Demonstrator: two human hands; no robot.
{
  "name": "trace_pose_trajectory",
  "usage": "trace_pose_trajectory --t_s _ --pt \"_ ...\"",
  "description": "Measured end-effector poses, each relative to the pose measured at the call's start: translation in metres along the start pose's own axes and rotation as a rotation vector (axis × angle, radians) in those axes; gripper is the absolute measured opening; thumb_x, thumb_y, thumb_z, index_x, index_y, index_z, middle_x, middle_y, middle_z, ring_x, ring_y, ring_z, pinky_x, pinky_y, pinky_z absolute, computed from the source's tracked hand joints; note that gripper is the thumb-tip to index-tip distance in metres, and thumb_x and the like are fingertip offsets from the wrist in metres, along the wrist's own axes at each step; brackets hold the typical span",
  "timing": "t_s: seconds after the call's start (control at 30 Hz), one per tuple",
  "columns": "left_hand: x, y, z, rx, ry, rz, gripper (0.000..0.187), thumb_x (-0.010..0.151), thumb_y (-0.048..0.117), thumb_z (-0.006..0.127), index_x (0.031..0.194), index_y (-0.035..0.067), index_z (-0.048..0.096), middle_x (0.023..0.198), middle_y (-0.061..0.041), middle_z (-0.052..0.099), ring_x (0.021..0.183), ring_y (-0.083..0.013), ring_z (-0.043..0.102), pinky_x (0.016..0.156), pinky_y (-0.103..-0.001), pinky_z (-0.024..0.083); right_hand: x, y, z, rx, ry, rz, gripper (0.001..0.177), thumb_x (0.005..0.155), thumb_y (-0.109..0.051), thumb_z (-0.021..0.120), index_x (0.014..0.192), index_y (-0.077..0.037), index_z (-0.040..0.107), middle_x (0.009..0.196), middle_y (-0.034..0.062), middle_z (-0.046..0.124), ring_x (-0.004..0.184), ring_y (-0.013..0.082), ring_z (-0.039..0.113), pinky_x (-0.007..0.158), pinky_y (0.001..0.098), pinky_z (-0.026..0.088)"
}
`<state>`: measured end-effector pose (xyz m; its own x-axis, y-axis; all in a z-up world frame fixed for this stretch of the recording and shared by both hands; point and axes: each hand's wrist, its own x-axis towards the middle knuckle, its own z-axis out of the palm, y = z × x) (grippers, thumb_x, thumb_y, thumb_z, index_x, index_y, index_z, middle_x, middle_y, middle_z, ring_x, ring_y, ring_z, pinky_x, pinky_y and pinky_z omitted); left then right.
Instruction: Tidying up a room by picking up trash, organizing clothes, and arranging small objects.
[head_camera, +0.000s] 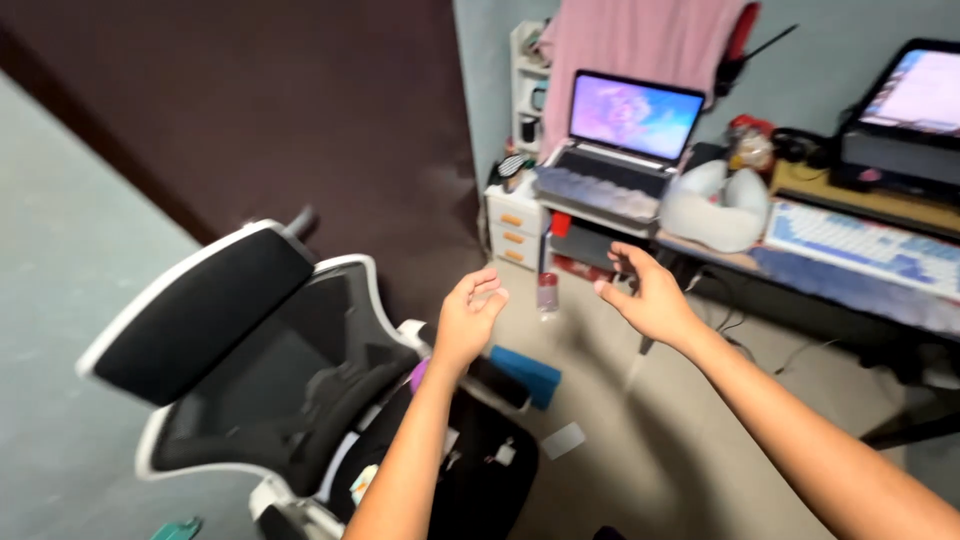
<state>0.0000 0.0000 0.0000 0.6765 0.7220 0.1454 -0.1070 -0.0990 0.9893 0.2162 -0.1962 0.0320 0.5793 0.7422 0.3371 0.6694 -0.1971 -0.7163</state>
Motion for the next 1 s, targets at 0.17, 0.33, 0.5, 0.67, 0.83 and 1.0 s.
trace_pose_trajectory --t_s 0.17,0.33,0.5,0.67,0.83,1.0 --pt "-0.027 -0.006 -0.102 -0.008 0.054 -0.087 0.046 0.091 0.015 0.071 0.134 0.002 0.06 0.127 -0.012 0.07 0.098 -0.0146 0.069 0.082 -0.027 0.053 0.005 -0.054 0.09 0.058 -0.063 -0.075 0.07 0.085 -0.027 0.079 0.144 -0.002 0.051 0.132 0.0152 0.064 0.123 0.0258 0.063 0.097 0.0411 0.053" --pt "-0.072 -0.046 -0.205 0.005 0.17 -0.075 0.043 0.092 0.012 0.071 0.132 0.0 0.063 0.123 -0.014 0.073 0.102 -0.0159 0.07 0.086 -0.027 0.055 -0.013 -0.108 0.167 0.09 -0.208 -0.009 0.064 0.084 -0.022 0.078 0.141 -0.005 0.054 0.129 0.011 0.067 0.119 0.023 0.066 0.095 0.0397 0.055" --pt "-0.121 -0.103 -0.276 0.227 0.31 -0.148 0.04 0.096 0.018 0.069 0.133 0.002 0.066 0.124 -0.013 0.074 0.112 -0.0187 0.071 0.095 -0.031 0.055 -0.039 -0.075 0.264 0.142 -0.362 -0.024 0.046 0.084 -0.012 0.077 0.126 -0.003 0.063 0.115 0.0105 0.072 0.108 0.0202 0.07 0.095 0.0354 0.058" --pt "-0.159 -0.153 -0.291 0.236 0.386 -0.555 0.048 0.096 0.03 0.064 0.14 0.011 0.06 0.128 -0.009 0.07 0.118 -0.0242 0.068 0.096 -0.039 0.055 -0.079 0.018 0.371 0.164 -0.664 0.06 0.022 0.085 -0.008 0.076 0.103 0.001 0.069 0.117 0.0043 0.074 0.098 0.0162 0.075 0.082 0.0337 0.063" --pt "-0.197 -0.278 -0.288 0.242 0.407 -0.702 0.047 0.094 0.03 0.066 0.137 0.012 0.063 0.128 -0.008 0.071 0.118 -0.0243 0.067 0.097 -0.04 0.055 -0.116 0.105 0.437 -0.012 -0.873 0.322 0.044 0.082 -0.006 0.072 0.125 -0.003 0.065 0.102 0.0132 0.077 0.094 0.0187 0.074 0.086 0.0321 0.059" --pt "-0.194 -0.348 -0.279 0.302 0.385 -0.859 0.046 0.092 0.031 0.066 0.136 0.016 0.063 0.131 -0.004 0.068 0.114 -0.0243 0.069 0.092 -0.043 0.059 -0.118 0.187 0.505 0.009 -0.765 0.452 0.046 0.087 -0.022 0.08 0.122 0.003 0.063 0.097 0.0089 0.074 0.092 0.0177 0.073 0.086 0.0313 0.056"
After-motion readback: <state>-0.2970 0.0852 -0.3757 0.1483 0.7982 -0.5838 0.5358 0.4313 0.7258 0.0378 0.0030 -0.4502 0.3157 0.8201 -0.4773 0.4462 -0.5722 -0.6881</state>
